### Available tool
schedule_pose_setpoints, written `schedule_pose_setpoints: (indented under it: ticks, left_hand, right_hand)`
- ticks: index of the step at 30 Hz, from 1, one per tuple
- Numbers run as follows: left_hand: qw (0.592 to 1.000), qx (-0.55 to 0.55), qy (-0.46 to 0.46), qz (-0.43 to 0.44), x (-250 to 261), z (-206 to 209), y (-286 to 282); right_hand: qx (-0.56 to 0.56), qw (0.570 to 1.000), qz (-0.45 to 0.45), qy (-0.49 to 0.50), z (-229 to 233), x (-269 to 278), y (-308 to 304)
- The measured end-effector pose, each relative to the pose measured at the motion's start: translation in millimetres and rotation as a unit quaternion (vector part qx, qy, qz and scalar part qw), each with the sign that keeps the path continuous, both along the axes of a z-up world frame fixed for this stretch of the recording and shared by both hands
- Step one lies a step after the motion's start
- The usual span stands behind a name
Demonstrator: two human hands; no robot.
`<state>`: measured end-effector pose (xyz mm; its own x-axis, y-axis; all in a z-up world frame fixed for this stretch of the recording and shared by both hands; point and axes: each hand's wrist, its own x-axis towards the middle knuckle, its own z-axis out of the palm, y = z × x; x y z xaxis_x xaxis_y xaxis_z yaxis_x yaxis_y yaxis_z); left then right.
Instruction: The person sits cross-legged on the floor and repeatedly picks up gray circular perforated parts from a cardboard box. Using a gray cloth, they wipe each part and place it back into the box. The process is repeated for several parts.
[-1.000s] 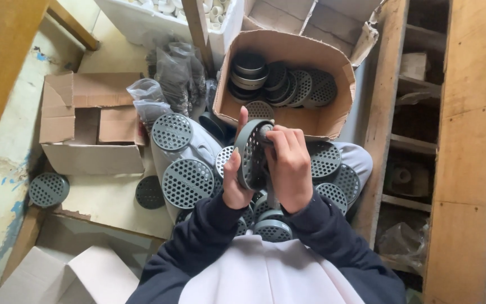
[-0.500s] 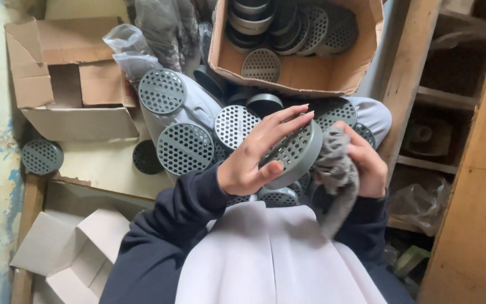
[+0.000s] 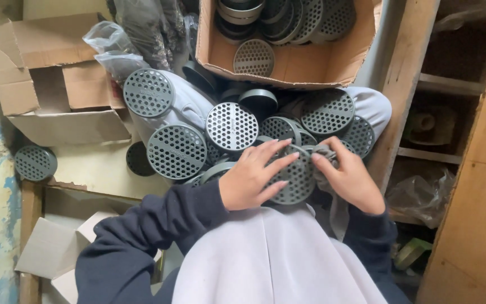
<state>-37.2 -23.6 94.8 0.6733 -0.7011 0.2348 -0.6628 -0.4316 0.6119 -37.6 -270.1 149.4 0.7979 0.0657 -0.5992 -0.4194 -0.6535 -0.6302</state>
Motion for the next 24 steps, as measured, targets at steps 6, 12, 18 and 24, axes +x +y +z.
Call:
schedule_pose_setpoints:
  ticks: [6, 12, 18, 24]
  left_hand:
    - [0.996, -0.074, -0.034, 0.030, 101.7, 30.6, 8.3]
    - [0.951, -0.123, 0.202, 0.200, 246.6, -109.6, 8.8]
    - [0.900, 0.224, 0.232, 0.293, 316.9, -230.9, -11.3]
    - [0.884, 0.279, 0.304, 0.219, 310.1, -215.2, -7.0]
  right_hand:
    - [-0.124, 0.986, 0.008, -0.114, 54.3, 61.5, -8.0]
    - [-0.105, 0.983, 0.082, -0.125, 41.7, 160.0, 21.0]
    - [-0.152, 0.978, 0.135, -0.048, -162.7, 284.2, 26.1]
    - [-0.190, 0.961, 0.193, 0.059, -302.0, 313.1, 17.6]
